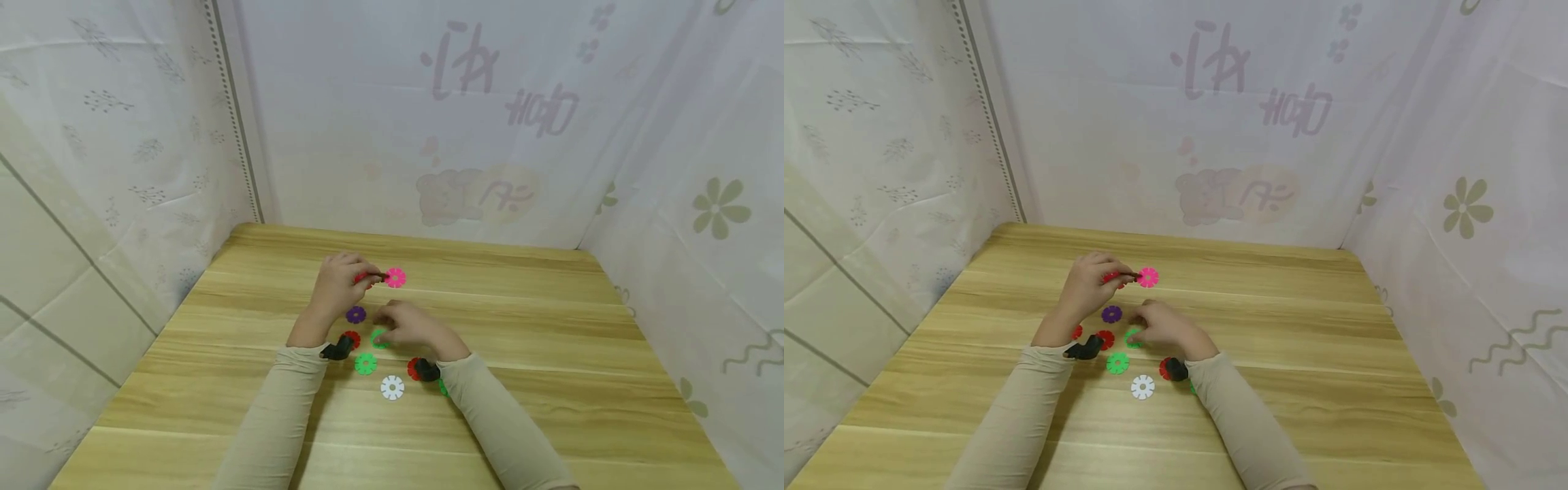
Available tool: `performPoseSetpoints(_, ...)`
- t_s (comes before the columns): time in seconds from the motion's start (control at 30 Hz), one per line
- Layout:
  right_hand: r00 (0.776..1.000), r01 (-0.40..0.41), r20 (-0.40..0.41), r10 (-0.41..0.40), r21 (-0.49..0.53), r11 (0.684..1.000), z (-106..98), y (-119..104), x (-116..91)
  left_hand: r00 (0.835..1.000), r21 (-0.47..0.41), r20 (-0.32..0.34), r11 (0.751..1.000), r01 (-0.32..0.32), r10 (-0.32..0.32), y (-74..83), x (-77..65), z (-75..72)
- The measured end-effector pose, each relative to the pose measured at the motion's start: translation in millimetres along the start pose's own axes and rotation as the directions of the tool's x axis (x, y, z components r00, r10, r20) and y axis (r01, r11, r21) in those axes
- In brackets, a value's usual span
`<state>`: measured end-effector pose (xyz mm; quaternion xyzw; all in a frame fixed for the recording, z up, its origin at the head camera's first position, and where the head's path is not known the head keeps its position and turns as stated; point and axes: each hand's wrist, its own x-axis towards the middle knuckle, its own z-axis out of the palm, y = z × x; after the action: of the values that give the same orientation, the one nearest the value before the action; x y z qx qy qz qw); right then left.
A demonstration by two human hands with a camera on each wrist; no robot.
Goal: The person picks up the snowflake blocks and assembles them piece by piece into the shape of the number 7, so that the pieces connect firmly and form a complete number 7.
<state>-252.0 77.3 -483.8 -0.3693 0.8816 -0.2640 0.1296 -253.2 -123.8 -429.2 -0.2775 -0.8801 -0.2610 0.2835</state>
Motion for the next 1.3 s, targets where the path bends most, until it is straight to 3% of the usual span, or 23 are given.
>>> performPoseSetpoints(0.5,0.999,-0.02,0.035,0.02,0.008,1.0,-1.0,1.0,-3.8,0.999,-0.019,0.02,0.999,0.037,-0.036,-5.5,-2.2,3.8)
performPoseSetpoints(0.77,1.0,-0.016,0.013,0.016,0.038,0.999,-3.7,5.0,-5.0,0.999,-0.026,0.009,0.999,0.043,-0.043,-6.6,-3.1,3.8)
performPoseSetpoints(0.97,0.997,0.0,-0.081,0.006,0.082,0.997,-8.1,15.8,-4.8,0.998,-0.027,0.022,0.998,0.055,-0.055,-7.6,-3.8,2.7)
performPoseSetpoints(1.17,0.984,0.009,-0.172,0.042,0.288,0.958,-22.2,27.5,-10.5,0.996,-0.012,0.039,0.997,0.08,-0.08,-7.5,-2.4,1.1)
performPoseSetpoints(1.3,0.965,0.035,-0.257,0.052,0.324,0.946,-37.5,30.0,-17.3,0.996,0.003,0.033,0.997,0.078,-0.078,-7.5,-2.6,-0.2)
